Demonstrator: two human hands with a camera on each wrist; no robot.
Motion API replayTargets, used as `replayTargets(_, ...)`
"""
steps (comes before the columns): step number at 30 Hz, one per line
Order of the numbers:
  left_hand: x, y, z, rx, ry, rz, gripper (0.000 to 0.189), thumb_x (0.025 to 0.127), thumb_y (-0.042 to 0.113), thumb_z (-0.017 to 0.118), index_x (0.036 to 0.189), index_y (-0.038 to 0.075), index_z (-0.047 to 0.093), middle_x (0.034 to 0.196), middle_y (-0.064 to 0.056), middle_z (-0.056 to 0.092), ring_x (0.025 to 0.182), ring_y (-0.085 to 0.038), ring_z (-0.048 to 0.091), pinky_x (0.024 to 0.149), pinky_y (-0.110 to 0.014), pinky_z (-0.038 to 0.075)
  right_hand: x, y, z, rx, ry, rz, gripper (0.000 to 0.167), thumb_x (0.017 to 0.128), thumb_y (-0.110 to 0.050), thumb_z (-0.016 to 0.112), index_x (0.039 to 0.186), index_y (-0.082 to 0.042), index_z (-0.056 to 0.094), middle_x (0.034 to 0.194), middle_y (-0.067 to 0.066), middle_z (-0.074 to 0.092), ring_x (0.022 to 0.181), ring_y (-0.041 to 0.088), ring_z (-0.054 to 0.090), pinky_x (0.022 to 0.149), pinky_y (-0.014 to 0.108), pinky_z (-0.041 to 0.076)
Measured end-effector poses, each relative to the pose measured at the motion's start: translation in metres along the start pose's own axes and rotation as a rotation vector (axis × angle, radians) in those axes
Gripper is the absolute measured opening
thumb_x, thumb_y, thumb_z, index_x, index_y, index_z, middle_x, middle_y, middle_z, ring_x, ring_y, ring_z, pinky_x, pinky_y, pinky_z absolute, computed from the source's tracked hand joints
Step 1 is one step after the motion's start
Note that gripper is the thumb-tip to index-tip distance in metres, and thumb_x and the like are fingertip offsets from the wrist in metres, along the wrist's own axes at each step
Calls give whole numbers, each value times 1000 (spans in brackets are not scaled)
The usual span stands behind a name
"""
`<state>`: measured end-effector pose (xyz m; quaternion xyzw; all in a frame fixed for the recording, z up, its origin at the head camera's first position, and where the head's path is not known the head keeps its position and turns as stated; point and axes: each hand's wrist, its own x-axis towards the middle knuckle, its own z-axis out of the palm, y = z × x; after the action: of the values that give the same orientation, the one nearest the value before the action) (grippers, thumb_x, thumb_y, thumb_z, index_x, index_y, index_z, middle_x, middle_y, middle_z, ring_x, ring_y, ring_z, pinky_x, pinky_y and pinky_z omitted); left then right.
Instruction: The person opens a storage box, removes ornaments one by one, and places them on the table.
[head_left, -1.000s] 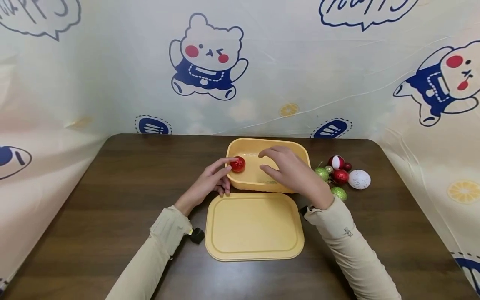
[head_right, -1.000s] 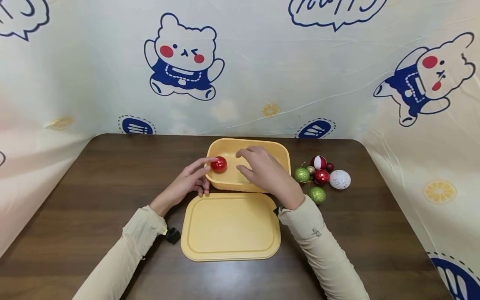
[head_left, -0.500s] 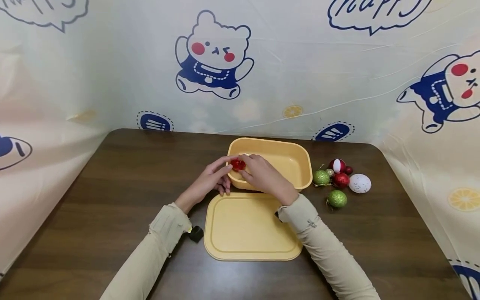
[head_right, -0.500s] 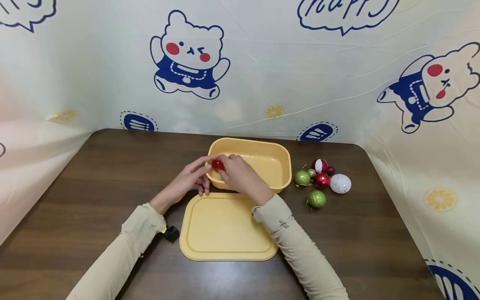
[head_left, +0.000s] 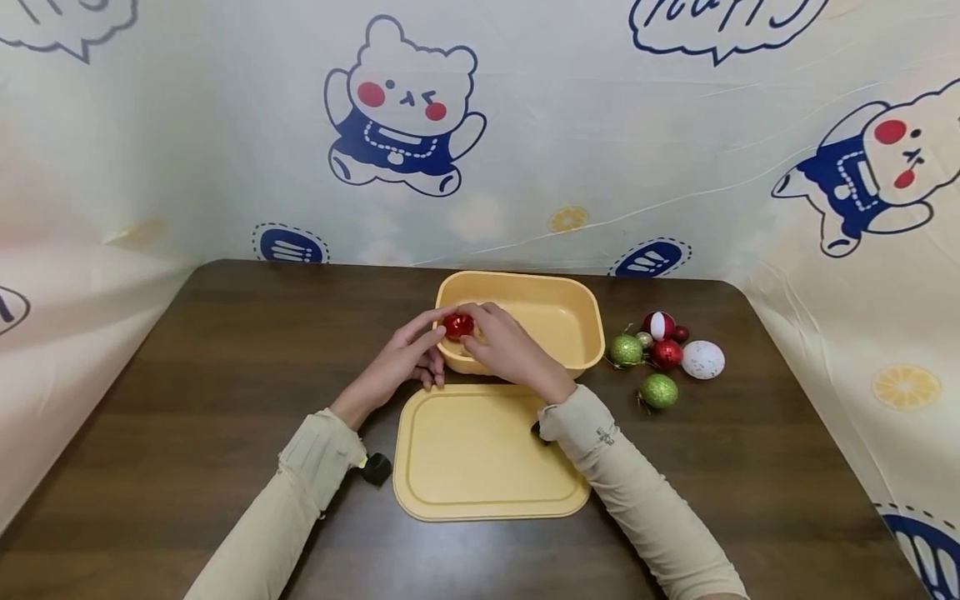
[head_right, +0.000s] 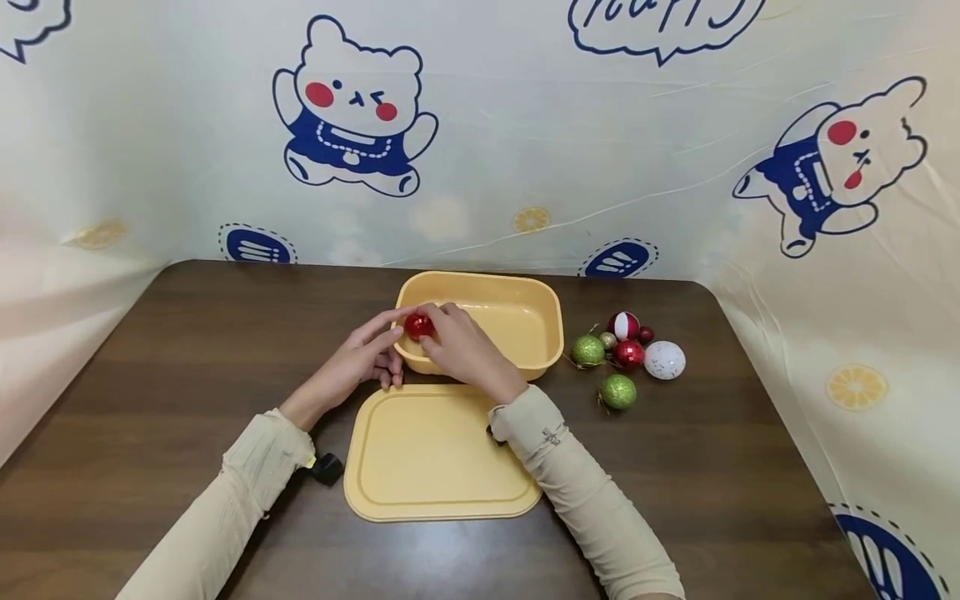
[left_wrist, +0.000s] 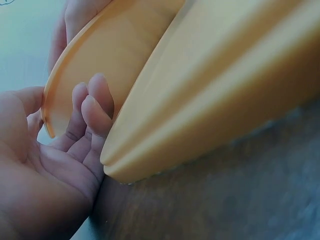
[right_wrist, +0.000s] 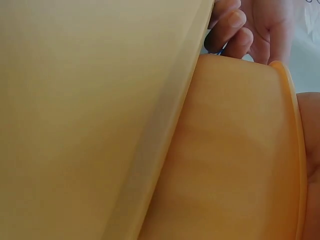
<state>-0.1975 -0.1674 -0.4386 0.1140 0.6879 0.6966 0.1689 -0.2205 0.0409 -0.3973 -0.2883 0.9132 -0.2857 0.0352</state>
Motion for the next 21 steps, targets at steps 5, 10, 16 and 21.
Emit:
replayTargets(5, -1, 1, 1, 0, -2, -2, 44, 105, 41, 47, 148, 32, 44, 74, -16, 59, 59, -27, 64, 51, -33, 54, 1, 1, 0, -32, 1, 21, 39, 99, -23, 61, 136, -13, 54, 126, 11, 56, 109, 22, 55, 94, 39, 48)
replayTargets(10, -1, -1, 2, -1, -6, 8, 44, 105, 41, 48, 147, 31, 45, 73, -16, 59, 59, -28, 64, 51, -33, 54, 1, 3, 1, 23, -23, 5, 28, 99, -23, 63, 123, -11, 57, 114, 4, 61, 99, 20, 57, 86, 35, 49)
replayTargets(16, -2, -1, 2, -2, -10, 4, 43, 106, 38, 46, 148, 28, 44, 73, -17, 59, 59, -27, 64, 51, -33, 54, 1, 7, 2, 142, -82, 16, 23, 99, -24, 65, 117, -11, 58, 114, 3, 64, 93, 14, 62, 80, 29, 52)
replayTargets(21, -2, 0, 2, 2, -10, 10, 44, 106, 39, 47, 148, 28, 45, 73, -17, 58, 59, -27, 63, 51, -33, 54, 2, 7, 1, 172, -100, 9, 22, 99, -23, 65, 117, -11, 59, 115, 4, 65, 93, 15, 64, 81, 30, 53)
